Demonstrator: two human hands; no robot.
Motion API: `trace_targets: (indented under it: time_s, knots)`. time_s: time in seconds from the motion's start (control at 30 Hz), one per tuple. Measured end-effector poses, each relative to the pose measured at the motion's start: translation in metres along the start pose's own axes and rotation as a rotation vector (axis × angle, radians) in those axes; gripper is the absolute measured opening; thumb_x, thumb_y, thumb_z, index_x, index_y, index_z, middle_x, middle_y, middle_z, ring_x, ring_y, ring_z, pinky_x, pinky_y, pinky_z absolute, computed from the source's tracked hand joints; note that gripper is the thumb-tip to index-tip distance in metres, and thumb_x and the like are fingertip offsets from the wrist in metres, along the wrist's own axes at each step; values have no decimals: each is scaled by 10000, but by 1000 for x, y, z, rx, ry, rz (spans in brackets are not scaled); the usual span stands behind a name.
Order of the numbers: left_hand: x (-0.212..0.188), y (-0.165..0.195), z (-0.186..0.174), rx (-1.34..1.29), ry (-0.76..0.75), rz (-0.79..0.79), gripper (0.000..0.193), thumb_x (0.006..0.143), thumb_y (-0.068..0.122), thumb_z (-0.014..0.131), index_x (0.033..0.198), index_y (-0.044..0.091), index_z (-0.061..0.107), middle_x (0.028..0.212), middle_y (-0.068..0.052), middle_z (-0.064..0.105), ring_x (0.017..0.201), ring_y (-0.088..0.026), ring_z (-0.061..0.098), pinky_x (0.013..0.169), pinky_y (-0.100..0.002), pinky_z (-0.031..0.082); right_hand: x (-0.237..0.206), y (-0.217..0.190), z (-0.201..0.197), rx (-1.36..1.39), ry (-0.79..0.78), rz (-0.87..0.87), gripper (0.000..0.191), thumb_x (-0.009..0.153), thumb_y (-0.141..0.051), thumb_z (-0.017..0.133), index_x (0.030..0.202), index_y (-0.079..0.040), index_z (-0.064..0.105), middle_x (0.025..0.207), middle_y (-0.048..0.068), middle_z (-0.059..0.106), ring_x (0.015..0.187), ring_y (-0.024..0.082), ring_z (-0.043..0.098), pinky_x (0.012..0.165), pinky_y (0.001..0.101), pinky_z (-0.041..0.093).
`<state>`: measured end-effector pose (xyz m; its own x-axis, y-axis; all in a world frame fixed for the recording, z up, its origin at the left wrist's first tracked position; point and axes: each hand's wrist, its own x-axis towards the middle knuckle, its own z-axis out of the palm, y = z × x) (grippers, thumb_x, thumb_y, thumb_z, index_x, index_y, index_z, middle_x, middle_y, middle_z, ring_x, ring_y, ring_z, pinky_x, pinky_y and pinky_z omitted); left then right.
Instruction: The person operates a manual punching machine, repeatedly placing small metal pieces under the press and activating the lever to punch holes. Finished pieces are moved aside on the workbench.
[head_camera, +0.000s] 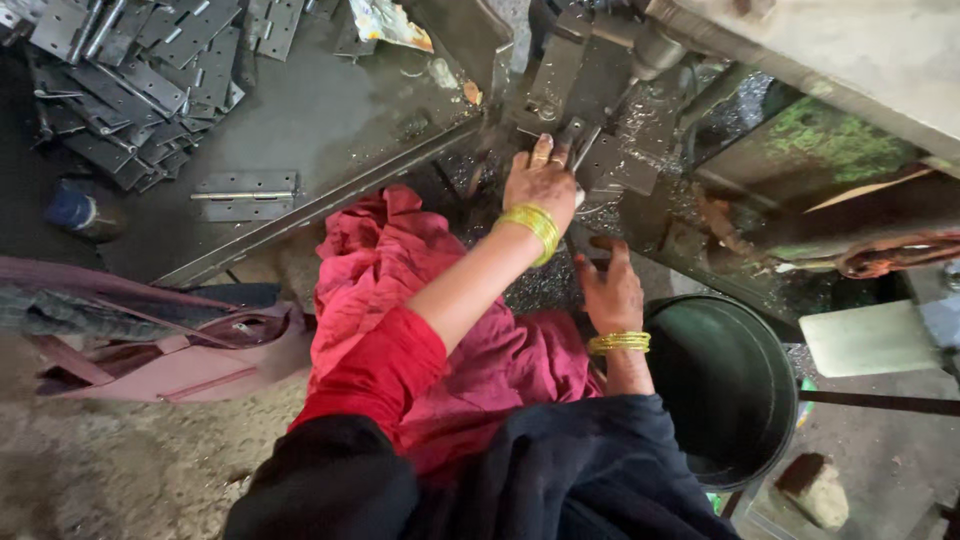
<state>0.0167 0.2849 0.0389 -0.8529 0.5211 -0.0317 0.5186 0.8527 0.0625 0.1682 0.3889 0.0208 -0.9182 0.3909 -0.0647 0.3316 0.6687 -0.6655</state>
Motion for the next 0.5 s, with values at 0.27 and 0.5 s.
trace_targets:
  time_s: [0.27, 0.5]
  knots:
    - [36, 10, -30, 79, -138, -29, 369, 909, 257, 597, 1235, 107, 681, 1483, -79, 506, 1464, -272, 279, 1056, -454, 269, 15, 70, 28, -13, -146, 97, 424, 938, -352, 662, 1258, -101, 541, 903, 215, 727, 666, 401, 699, 671, 519, 553]
    - [4, -2, -61, 167, -166, -62, 368, 918, 194, 618, 1273, 111, 670, 1385, -63, 597, 1332, -222, 429, 1013, -421, 326, -2, 140, 137, -74, -41, 0, 428, 950, -406, 664, 1037, 11, 621, 909, 303, 691, 882, 525, 653, 754, 580, 512]
